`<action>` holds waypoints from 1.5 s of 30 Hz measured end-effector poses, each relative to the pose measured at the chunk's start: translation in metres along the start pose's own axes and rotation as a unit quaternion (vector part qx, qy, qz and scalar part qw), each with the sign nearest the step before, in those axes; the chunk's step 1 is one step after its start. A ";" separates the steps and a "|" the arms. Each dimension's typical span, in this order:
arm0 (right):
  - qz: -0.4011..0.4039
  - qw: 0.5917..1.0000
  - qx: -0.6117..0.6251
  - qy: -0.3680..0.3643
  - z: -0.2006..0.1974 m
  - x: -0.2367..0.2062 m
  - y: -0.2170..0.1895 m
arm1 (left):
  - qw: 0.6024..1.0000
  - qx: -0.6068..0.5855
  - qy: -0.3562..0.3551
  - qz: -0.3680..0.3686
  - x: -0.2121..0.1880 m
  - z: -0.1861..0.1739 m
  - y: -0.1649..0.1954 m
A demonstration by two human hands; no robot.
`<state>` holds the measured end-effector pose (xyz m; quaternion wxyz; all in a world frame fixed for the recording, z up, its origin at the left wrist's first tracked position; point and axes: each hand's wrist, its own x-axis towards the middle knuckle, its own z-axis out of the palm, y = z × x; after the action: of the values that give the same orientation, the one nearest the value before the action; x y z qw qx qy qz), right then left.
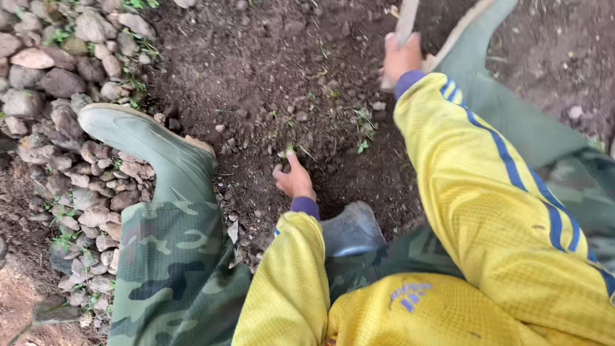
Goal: The person sits on a small stool over a soil bed and uses a hand hoe to break up the soil and uproot weeds. They pull weeds and pick stones out of the loosened soil by hand, working the patch in front of them.
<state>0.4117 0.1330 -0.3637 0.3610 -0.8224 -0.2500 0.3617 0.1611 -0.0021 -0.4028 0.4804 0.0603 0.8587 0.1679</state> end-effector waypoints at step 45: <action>0.190 0.969 0.150 0.056 -0.054 -0.175 0.127 | 0.989 -0.045 -0.130 -0.051 -0.037 0.035 -0.002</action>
<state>0.3657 -0.0847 -0.3636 0.4180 -0.8103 -0.0118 0.4104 0.2102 -0.0052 -0.3908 0.5984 0.0161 0.7824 0.1721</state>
